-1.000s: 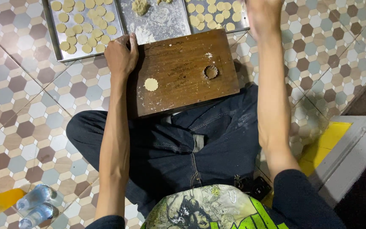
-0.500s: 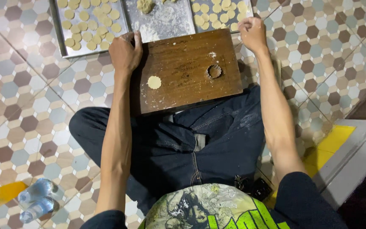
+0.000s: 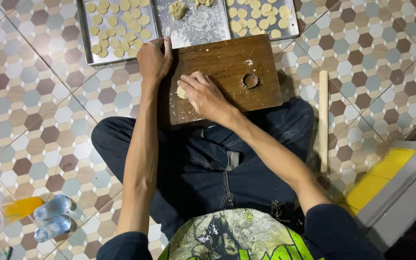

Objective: Cutting small circular shapes from dough and placing them on baking trays

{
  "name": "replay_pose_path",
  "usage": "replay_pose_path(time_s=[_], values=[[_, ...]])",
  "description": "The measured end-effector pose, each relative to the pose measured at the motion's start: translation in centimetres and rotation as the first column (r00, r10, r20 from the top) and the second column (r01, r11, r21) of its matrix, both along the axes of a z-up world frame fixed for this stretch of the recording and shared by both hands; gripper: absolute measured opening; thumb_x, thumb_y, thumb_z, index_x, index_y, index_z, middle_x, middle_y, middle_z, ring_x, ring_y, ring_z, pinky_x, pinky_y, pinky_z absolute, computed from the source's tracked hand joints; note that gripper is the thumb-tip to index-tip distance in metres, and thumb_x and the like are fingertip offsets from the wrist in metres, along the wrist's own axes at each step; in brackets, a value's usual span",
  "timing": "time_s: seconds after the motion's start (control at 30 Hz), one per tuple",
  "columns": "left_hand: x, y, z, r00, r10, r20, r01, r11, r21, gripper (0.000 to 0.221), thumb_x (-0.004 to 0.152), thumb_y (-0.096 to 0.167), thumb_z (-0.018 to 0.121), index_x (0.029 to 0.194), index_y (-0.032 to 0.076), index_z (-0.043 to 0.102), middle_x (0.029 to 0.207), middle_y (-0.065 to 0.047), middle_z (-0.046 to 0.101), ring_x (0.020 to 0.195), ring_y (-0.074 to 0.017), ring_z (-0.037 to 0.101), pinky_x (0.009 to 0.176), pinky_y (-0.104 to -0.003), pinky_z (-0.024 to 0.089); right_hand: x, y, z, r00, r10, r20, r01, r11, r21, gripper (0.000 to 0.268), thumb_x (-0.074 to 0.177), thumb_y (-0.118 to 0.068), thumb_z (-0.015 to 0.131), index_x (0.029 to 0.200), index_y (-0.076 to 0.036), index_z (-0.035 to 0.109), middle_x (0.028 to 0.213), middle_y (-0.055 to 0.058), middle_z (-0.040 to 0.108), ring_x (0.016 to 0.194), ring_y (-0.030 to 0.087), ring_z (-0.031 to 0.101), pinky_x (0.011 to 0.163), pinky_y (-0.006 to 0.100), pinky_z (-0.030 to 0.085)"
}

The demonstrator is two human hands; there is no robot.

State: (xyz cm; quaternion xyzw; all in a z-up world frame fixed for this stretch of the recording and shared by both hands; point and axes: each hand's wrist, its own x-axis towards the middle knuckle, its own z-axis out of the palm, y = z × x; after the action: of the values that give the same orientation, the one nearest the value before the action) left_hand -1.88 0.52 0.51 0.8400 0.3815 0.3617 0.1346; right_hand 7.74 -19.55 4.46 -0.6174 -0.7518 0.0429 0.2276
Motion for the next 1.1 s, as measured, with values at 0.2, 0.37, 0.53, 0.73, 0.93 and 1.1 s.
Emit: replay_pose_path(time_s=[0.2,0.37,0.53,0.73,0.93,1.1], values=[[-0.5,-1.7,2.5,1.000,0.027,0.006,-0.027,0.999,-0.027,0.044,0.103,0.033,0.060,0.080,0.001,0.079,0.057,-0.014,0.067,0.037,-0.0225,0.050,0.040,-0.037,0.044,-1.5,0.2,0.7,1.000,0.001,-0.008,-0.001,1.000,-0.002,0.045,0.086,0.011,0.057,0.131,0.011,0.057,0.113,0.021,0.054,0.097,0.031,0.055,0.090,0.040,0.056],[-0.6,-1.6,2.4,1.000,0.019,0.022,-0.018,0.999,-0.038,0.045,0.104,0.034,0.060,0.079,0.001,0.078,0.058,-0.014,0.068,0.038,-0.0236,0.051,0.041,-0.038,0.045,-1.3,1.2,0.3,1.000,0.006,-0.012,-0.006,1.000,-0.010,0.030,0.078,0.017,0.060,0.108,0.012,0.062,0.105,0.024,0.053,0.094,0.031,0.051,0.087,0.041,0.055],[-0.6,-1.9,2.8,1.000,0.028,0.014,-0.028,1.000,-0.011,0.041,0.103,0.033,0.061,0.087,0.001,0.081,0.070,-0.017,0.074,0.044,-0.0272,0.060,0.044,-0.038,0.049,-1.3,1.4,0.6,0.994,0.043,-0.098,-0.043,0.999,-0.001,0.008,0.084,0.011,0.061,0.091,0.006,0.060,0.102,0.021,0.048,0.094,0.029,0.045,0.086,0.044,0.048],[-0.5,-1.4,2.3,1.000,0.027,-0.004,-0.027,0.998,-0.050,0.043,0.104,0.032,0.062,0.077,0.002,0.078,0.058,-0.011,0.068,0.038,-0.0192,0.050,0.041,-0.035,0.045,-0.9,0.9,0.2,0.991,0.092,-0.101,-0.092,0.996,0.011,0.017,0.086,0.013,0.057,0.099,0.002,0.053,0.096,0.014,0.049,0.084,0.025,0.050,0.097,0.044,0.047],[-0.6,-1.8,2.8,0.999,0.030,0.016,-0.029,0.999,-0.034,0.039,0.102,0.030,0.065,0.080,0.001,0.078,0.062,-0.013,0.071,0.040,-0.0241,0.054,0.045,-0.037,0.048,-0.3,0.4,0.7,0.970,0.043,-0.238,-0.041,0.999,0.014,0.023,0.086,0.012,0.062,0.106,0.002,0.057,0.107,0.014,0.058,0.095,0.026,0.057,0.086,0.039,0.059],[-0.7,-1.6,2.7,1.000,0.017,0.004,-0.016,0.998,-0.065,0.039,0.103,0.031,0.065,0.080,0.002,0.077,0.062,-0.012,0.069,0.041,-0.0224,0.052,0.044,-0.038,0.047,1.0,-0.5,5.0,0.916,-0.008,-0.401,-0.018,0.998,-0.062,0.005,0.096,-0.005,0.065,0.101,-0.003,0.065,0.098,0.010,0.059,0.077,0.016,0.053,0.064,0.027,0.050]])
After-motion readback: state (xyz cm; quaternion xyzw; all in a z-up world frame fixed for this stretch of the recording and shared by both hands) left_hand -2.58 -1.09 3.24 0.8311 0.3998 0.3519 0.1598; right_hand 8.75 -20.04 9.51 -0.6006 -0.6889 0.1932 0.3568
